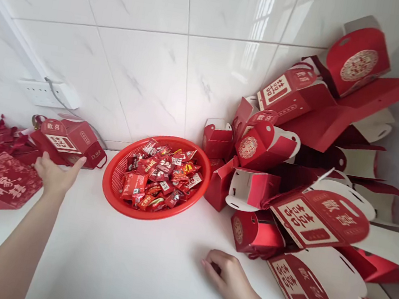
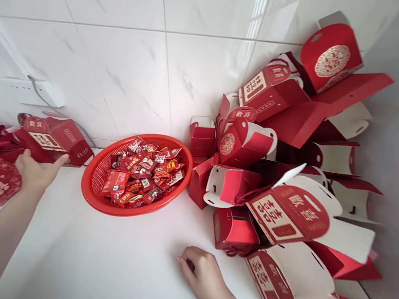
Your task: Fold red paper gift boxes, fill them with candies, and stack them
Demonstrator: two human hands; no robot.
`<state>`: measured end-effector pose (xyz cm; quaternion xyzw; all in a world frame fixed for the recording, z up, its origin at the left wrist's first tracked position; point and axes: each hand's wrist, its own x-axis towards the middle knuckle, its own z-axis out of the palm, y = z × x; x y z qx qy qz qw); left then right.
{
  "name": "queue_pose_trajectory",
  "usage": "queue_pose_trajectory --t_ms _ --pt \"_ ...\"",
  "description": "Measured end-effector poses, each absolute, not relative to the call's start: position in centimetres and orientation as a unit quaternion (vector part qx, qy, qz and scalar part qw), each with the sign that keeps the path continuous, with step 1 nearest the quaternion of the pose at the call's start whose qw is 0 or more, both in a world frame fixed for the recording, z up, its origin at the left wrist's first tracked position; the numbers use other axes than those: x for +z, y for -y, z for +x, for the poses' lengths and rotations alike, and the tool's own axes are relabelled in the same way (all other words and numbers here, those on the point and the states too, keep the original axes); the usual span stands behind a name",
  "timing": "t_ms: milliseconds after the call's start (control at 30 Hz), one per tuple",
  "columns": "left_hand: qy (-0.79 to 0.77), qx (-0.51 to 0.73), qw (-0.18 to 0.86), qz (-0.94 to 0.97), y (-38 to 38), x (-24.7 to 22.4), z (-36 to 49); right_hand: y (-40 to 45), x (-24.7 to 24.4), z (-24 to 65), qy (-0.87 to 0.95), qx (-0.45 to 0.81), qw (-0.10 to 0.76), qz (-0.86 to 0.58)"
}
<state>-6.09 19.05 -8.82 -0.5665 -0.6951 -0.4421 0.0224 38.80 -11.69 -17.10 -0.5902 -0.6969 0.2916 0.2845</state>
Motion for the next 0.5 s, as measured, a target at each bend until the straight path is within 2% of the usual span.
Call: queue_pose_trajectory --t_ms 133,267,400,500 --pt "0.573 -0.49 0.133 -0.643 -13.0 -7.7 -0.3 11.7 -16.6 38.7 0.714 0.262 0.279 -0.586" --pt "0.464 -0.499 0.133 -0.72 -7.5 -6.8 6.8 12.5 -14.3 39.0 0.742 0.21 0.288 -0.567" --pt "0.355 -0.487 0.122 -0.789 -3.6 -5.3 11.4 14.2 -8.8 41.2 0.745 0.035 0.375 -0.55" --pt "0.274 -0.475 0.106 -0.829 -1.4 -2.8 13.4 15.3 -4.2 44.5 0.675 -0.136 0.433 -0.582"
